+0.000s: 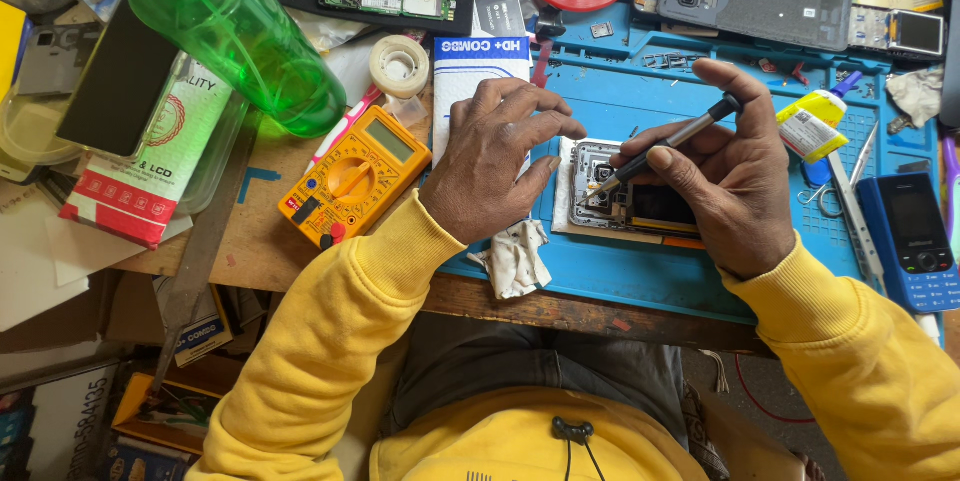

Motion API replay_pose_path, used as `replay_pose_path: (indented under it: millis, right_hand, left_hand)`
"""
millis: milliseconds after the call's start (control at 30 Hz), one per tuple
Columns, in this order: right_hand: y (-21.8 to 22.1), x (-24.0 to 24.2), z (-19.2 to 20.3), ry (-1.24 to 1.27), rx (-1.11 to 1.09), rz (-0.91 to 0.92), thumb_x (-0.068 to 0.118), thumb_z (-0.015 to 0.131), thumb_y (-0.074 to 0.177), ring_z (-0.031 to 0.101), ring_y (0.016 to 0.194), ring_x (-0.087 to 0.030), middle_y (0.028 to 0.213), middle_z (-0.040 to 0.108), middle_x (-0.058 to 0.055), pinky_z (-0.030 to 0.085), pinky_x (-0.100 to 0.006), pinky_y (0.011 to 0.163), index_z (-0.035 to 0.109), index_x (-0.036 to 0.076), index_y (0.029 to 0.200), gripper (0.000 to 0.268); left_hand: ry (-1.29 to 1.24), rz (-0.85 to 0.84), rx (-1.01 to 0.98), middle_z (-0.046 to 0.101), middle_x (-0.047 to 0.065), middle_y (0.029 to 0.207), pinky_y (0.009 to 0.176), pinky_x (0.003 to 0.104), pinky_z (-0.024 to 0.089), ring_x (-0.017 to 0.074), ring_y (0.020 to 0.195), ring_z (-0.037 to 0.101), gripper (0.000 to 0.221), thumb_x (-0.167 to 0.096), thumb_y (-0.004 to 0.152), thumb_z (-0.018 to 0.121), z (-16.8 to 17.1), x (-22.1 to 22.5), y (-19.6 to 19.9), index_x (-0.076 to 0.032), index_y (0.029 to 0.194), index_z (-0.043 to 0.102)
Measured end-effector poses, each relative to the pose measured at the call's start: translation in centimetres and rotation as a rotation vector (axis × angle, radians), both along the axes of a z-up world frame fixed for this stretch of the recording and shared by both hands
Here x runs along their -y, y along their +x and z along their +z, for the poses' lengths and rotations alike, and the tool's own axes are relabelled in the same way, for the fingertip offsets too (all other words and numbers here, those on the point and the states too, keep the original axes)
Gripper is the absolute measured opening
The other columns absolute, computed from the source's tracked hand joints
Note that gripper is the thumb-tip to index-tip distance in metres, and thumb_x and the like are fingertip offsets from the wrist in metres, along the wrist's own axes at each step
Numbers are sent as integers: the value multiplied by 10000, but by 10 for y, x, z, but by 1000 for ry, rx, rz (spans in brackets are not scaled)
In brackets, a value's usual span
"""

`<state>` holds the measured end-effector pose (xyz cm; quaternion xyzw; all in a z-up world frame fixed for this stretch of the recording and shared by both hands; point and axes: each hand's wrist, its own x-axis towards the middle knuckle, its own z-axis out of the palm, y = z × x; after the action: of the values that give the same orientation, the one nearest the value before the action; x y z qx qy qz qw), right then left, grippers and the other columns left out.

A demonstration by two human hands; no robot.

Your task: The person uses a screwdriver to manipulate components inside a disassembled mobile phone placed on a blue work mat. They repeatedly probe and adjust internal parts while the camera shakes significantly.

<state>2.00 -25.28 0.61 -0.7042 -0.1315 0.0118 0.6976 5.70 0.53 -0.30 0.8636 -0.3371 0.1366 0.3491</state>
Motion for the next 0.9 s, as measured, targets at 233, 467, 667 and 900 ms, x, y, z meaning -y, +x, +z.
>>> replay_pose_path:
  millis: [233,467,667,900]
  right_hand:
    - [-6,-2,1,-21,151,79,-55,603,1070,717,1133,-290,1169,694,-215,636,-405,1034,220,92,1586,660]
    - [-17,-12,30,-638,517,131,-35,688,939,772,1036,-229,1130,756,-145,625,-326,846,438,68,1401,535]
    - [-11,-47,67,-789,553,59,121,787,882,772,910,-231,1030,765,-121,616,-345,776,596,57,1353,512]
    - [-13,-50,70,-705,690,44,75,781,851,734,897,-278,1077,717,-163,590,-358,752,580,43,1290,484]
  left_hand:
    - [43,-137,-21,594,48,1335,1054,502,327,325,1364,405,607,-244,792,803,3,-4,-4,-188,1366,615]
    - [107,-172,-89,541,66,1448,1082,533,301,350,1410,360,908,-414,673,912,-2,-3,-6,-201,1461,513]
    - [114,-177,-65,552,73,1469,1109,549,273,356,1422,350,925,-410,667,910,-6,0,-1,-161,1452,488]
    - [103,-176,-84,566,69,1453,1090,547,277,359,1408,344,934,-439,674,907,-3,0,-3,-158,1459,485]
